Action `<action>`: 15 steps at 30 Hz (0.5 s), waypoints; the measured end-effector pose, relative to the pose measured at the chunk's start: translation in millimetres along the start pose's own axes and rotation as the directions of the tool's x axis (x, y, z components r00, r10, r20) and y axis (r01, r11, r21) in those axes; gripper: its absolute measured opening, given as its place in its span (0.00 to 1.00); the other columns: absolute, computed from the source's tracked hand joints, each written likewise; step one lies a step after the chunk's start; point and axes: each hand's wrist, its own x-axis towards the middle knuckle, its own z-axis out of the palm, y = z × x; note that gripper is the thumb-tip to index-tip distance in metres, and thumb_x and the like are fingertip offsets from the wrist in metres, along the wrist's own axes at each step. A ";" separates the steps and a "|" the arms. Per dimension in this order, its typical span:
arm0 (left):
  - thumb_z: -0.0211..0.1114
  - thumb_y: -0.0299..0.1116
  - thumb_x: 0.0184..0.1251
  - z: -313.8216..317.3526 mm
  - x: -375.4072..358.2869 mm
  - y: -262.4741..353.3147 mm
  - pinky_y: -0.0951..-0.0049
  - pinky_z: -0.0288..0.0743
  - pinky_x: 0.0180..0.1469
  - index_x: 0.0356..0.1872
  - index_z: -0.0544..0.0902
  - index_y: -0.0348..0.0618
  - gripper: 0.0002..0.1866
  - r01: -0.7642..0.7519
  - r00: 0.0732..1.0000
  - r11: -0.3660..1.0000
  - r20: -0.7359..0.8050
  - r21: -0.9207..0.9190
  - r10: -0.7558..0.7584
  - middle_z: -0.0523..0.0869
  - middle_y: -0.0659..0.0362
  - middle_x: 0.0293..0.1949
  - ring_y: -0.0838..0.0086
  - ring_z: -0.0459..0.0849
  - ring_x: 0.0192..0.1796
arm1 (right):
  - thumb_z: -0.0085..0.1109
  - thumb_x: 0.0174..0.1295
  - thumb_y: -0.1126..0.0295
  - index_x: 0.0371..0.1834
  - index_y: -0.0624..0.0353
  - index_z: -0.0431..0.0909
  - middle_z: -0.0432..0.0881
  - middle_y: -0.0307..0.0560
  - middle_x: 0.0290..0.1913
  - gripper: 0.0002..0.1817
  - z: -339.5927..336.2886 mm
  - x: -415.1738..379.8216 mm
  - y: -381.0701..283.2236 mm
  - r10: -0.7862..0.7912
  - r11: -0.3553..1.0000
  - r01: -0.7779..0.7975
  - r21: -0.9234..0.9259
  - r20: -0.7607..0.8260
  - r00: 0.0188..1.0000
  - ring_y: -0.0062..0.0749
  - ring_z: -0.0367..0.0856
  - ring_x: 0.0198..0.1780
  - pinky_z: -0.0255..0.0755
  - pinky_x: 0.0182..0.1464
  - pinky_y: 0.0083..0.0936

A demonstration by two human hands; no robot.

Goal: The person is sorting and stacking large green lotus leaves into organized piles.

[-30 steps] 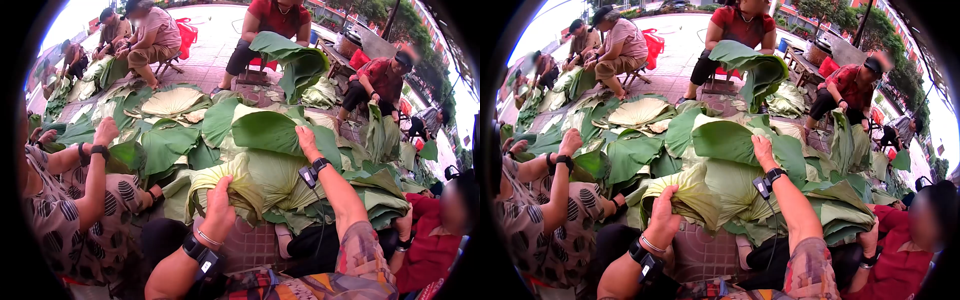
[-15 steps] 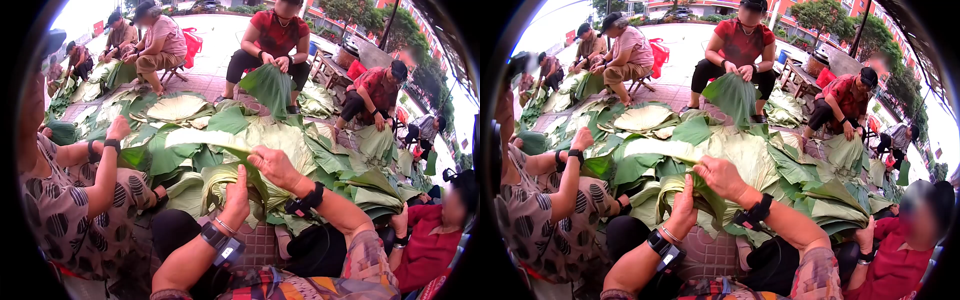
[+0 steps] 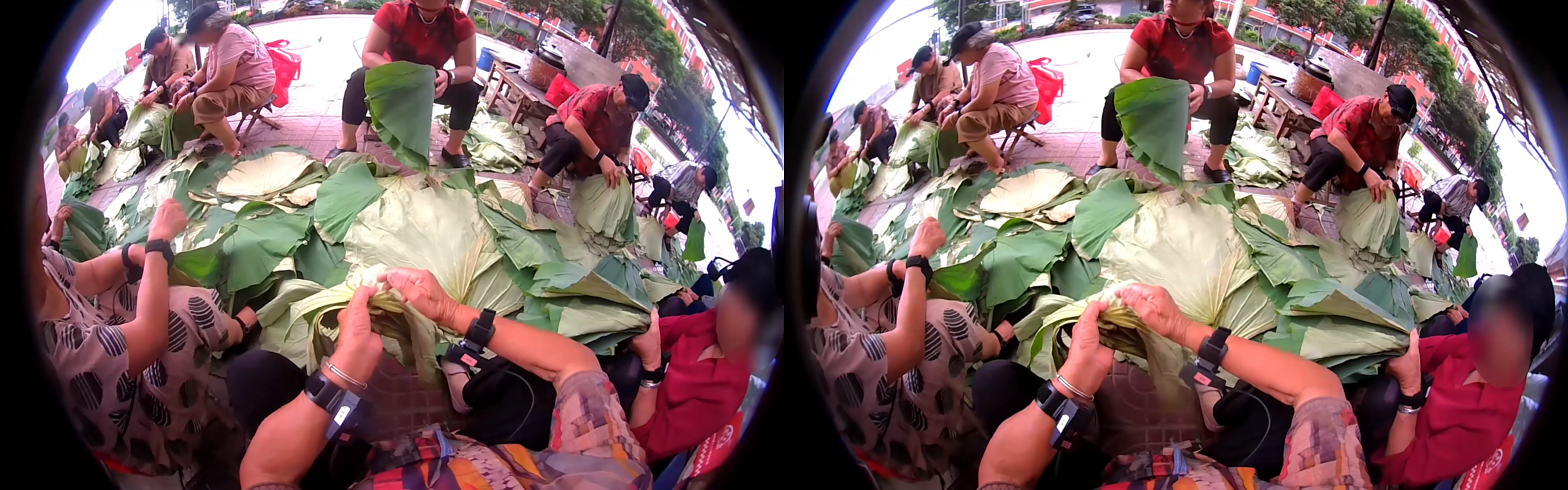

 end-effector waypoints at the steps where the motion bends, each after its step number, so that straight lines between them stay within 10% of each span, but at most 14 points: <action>1: 0.60 0.30 0.50 1.1 3.9 0.8 0.71 0.75 0.35 0.31 0.77 0.37 0.08 -0.001 0.999 1.000 -0.042 -0.017 0.000 0.79 0.58 0.28 0.70 0.79 0.29 | 0.47 0.62 0.62 0.43 0.65 0.76 0.80 0.51 0.34 0.17 -7.1 9.9 16.6 -0.073 0.995 0.068 -0.076 -0.065 0.995 0.25 0.77 0.38 0.69 0.43 0.20; 7: 0.58 0.29 0.53 4.8 5.8 24.4 0.70 0.74 0.39 0.30 0.76 0.38 0.06 -0.063 0.998 0.994 0.019 -0.085 0.065 0.79 0.58 0.31 0.69 0.79 0.33 | 0.54 0.52 0.64 0.48 0.64 0.73 0.77 0.57 0.45 0.21 -115.3 35.1 173.3 -0.255 0.669 -0.068 -0.741 -0.315 0.914 0.45 0.75 0.49 0.67 0.52 0.31; 15: 0.55 0.28 0.58 18.1 -10.8 42.6 0.69 0.72 0.47 0.38 0.75 0.35 0.09 -0.082 0.991 0.989 0.095 -0.125 0.094 0.80 0.56 0.39 0.69 0.79 0.41 | 0.53 0.48 0.77 0.64 0.50 0.58 0.51 0.53 0.68 0.35 -131.9 -29.7 232.4 0.222 0.024 -0.100 -0.995 -0.092 0.971 0.50 0.50 0.68 0.59 0.56 0.46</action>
